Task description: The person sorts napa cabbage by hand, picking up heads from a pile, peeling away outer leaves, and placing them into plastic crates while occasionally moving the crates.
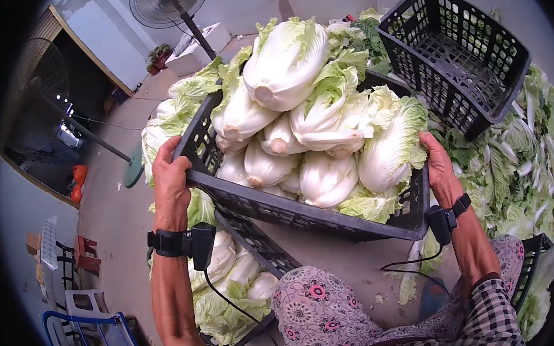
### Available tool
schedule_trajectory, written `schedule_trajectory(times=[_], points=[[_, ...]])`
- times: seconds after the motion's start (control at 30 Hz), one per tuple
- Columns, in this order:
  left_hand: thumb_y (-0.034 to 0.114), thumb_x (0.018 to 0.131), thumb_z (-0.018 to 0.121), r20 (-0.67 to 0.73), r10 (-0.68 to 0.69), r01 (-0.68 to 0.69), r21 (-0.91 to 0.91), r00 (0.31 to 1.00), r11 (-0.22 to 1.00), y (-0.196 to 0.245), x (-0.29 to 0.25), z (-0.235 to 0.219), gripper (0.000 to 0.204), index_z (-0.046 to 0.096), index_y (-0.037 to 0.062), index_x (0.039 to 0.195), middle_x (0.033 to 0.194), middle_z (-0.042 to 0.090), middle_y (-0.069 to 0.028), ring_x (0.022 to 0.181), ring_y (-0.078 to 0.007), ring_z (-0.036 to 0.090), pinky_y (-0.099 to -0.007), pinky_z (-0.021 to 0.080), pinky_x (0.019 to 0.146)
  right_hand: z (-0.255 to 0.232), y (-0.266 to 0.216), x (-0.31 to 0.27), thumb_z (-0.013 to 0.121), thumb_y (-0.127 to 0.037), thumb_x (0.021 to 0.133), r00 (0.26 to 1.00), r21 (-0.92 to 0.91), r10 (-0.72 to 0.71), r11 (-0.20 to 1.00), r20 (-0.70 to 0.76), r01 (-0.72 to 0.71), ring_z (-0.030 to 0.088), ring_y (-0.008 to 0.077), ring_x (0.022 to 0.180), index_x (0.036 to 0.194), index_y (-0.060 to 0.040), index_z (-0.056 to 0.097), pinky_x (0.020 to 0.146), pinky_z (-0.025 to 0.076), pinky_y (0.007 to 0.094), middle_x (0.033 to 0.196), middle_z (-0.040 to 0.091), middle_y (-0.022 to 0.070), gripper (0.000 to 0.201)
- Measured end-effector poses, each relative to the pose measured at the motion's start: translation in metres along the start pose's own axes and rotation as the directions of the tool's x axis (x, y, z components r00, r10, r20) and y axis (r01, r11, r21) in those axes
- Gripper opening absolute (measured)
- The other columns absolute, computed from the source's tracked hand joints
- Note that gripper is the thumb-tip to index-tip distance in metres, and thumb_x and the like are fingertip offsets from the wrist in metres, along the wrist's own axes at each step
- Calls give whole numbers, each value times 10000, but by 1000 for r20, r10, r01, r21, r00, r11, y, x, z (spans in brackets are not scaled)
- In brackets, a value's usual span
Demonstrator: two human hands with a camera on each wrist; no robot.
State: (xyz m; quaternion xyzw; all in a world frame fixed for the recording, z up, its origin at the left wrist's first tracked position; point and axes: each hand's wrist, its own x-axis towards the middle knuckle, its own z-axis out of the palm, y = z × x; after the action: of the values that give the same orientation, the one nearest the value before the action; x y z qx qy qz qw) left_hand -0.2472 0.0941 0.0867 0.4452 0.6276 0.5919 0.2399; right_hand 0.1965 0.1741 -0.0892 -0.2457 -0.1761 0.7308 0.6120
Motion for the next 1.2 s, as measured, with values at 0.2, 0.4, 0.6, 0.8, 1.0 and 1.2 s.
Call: schedule_trajectory(times=[0.2, 0.4, 0.6, 0.8, 1.0, 1.2], points=[[-14, 716, 503, 417, -421, 345, 249, 805, 905, -108, -24, 45, 512, 464, -4, 1227, 1003, 580, -86, 825, -164, 573, -298, 500, 655, -51, -42, -68, 522, -56, 873, 987, -277, -118, 957, -111, 84, 608, 231, 936, 1168, -4, 483, 842, 508, 388, 1056, 604, 121, 302], [72, 783, 591, 548, -300, 170, 276, 781, 946, -123, -62, 37, 555, 388, -46, 1285, 1155, 540, -133, 987, -192, 529, -283, 431, 832, -66, -55, -118, 631, -232, 837, 960, -704, -135, 705, -244, -80, 510, 186, 1038, 1342, -33, 354, 855, 417, 410, 1143, 549, 80, 610], [174, 784, 617, 413, -458, 308, 381, 787, 872, -119, -95, 23, 648, 302, 74, 1340, 1159, 502, -122, 998, -242, 530, -417, 515, 673, -63, -45, -150, 643, -319, 820, 947, -765, -49, 603, -318, -226, 483, 196, 1051, 1353, -49, 308, 820, 416, 422, 1185, 510, 80, 685], [120, 861, 505, 413, -428, 295, 348, 804, 890, -156, -95, 29, 479, 322, 85, 1303, 1084, 513, -102, 913, -242, 570, -394, 573, 547, -72, -6, -155, 567, -310, 850, 942, -688, -40, 694, -332, -213, 517, 117, 728, 1063, -17, 520, 618, 447, 273, 839, 556, 38, 366], [92, 819, 541, 367, -73, -134, 507, 928, 851, -232, -57, 30, 396, 449, -32, 1184, 987, 592, -207, 867, -306, 609, -387, 503, 748, -58, 10, -157, 521, -168, 779, 904, -770, -230, 620, -361, -150, 446, 117, 643, 937, -11, 530, 588, 406, 284, 764, 501, 27, 223], [-3, 769, 579, 359, -38, -131, 433, 933, 892, -230, -22, 26, 280, 575, -24, 1049, 879, 652, -130, 802, -176, 615, -294, 473, 748, -34, 38, -172, 496, -107, 753, 864, -790, -309, 595, -397, -150, 474, 154, 675, 980, 16, 505, 627, 417, 295, 756, 509, 52, 258]])
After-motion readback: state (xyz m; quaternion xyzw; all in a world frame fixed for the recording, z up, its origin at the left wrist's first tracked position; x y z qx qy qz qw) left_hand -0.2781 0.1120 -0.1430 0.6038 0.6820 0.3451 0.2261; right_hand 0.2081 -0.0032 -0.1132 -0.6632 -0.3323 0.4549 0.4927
